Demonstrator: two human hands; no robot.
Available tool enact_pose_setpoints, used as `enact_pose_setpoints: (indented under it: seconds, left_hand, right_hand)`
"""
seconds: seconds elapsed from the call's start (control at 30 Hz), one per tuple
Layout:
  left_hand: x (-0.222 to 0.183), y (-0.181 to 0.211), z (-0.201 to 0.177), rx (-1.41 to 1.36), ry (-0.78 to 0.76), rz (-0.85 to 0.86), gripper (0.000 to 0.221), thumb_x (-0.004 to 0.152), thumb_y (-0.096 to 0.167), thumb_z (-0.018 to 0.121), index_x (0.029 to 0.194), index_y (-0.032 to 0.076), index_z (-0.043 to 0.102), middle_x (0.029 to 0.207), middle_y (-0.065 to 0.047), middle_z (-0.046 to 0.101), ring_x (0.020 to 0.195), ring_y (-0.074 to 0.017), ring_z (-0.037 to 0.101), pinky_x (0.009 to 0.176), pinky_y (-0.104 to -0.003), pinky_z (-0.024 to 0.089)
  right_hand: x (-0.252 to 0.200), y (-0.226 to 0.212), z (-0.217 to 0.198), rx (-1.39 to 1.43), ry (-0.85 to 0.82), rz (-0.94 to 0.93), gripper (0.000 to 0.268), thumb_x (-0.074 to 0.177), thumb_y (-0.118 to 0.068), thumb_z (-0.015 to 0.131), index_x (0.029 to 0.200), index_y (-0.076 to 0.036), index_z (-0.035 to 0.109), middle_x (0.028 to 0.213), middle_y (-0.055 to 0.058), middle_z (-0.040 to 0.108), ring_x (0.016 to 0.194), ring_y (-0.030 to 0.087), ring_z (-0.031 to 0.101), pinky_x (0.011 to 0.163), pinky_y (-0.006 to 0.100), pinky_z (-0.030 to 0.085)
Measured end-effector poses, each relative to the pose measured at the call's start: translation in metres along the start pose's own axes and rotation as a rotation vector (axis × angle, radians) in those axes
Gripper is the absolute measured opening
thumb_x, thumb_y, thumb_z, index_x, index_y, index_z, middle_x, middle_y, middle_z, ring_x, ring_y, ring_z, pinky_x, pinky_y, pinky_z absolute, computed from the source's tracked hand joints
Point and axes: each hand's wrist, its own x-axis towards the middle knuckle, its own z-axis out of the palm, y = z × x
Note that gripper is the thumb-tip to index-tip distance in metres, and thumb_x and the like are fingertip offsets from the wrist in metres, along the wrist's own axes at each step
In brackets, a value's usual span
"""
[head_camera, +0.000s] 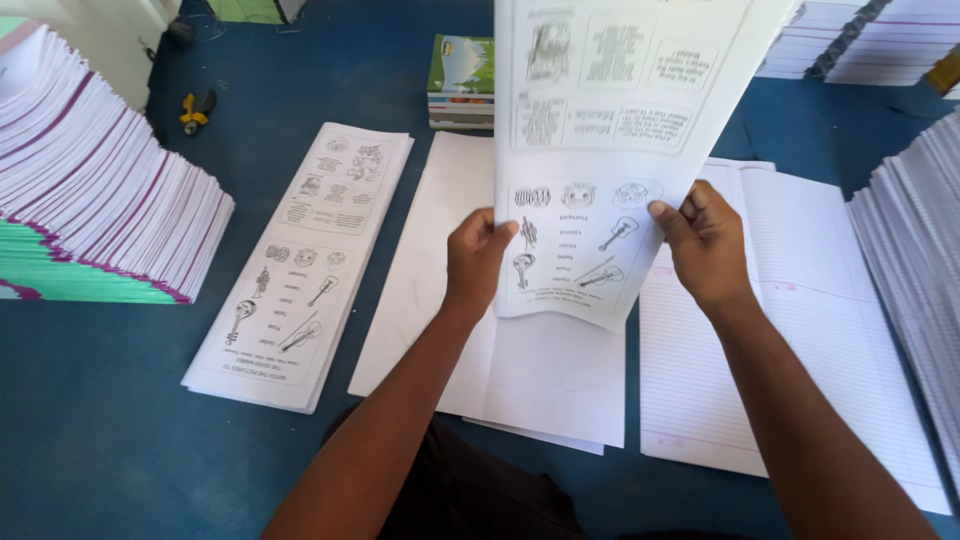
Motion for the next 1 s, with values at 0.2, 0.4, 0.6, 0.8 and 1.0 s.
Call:
enact_pose_setpoints:
  seconds: [0.2,0.4,0.6,0.8,1.0]
  left_hand:
    - [0.039,0.024,-0.032,0.148,0.031,0.129,0.014,0.095,0.011,0.066,0.102,-0.001,0.068,0.081,-0.002,0.064,0.068,-0.0066,0.055,0.062,-0.023,0.048]
    - [0.065,0.057,-0.084,0.297,0.159,0.177,0.01,0.088,0.007,0.067,0.094,-0.001,0.071,0.072,0.001,0.062,0.058,-0.0067,0.048,0.054,-0.025,0.042]
    - [0.071,0.078,-0.154,0.52,0.196,0.202,0.009,0.086,0.007,0.069,0.09,0.0,0.073,0.073,0.0,0.068,0.06,-0.0053,0.056,0.055,-0.024,0.046]
    - [0.06,0.087,-0.223,0.634,0.225,0.148,0.01,0.086,0.006,0.069,0.09,-0.002,0.072,0.073,-0.002,0.067,0.061,-0.0061,0.057,0.056,-0.025,0.046]
    - [0.047,0.082,-0.291,0.712,0.28,0.021,0.01,0.083,0.006,0.067,0.087,-0.002,0.072,0.071,-0.003,0.068,0.061,-0.0073,0.06,0.056,-0.026,0.048]
  right_hand:
    - [0.028,-0.009,0.028,0.121,-0.042,0.002,0.016,0.105,-0.005,0.061,0.12,0.001,0.061,0.083,0.0,0.061,0.074,0.007,0.061,0.066,0.025,0.055]
    - [0.049,-0.004,0.09,0.24,-0.112,0.114,0.021,0.102,-0.008,0.062,0.122,0.0,0.06,0.09,0.003,0.068,0.077,0.01,0.068,0.067,0.028,0.06]
    - [0.055,0.007,0.171,0.36,-0.212,0.257,0.024,0.1,-0.013,0.062,0.12,-0.001,0.059,0.101,0.007,0.073,0.084,0.014,0.073,0.071,0.031,0.064]
    - [0.047,0.013,0.247,0.46,-0.313,0.395,0.026,0.097,-0.013,0.062,0.12,-0.001,0.057,0.104,0.012,0.072,0.086,0.019,0.075,0.075,0.036,0.066]
    - [0.036,0.011,0.316,0.437,-0.436,0.493,0.031,0.097,-0.014,0.061,0.123,0.003,0.053,0.101,0.016,0.071,0.084,0.024,0.075,0.073,0.039,0.067]
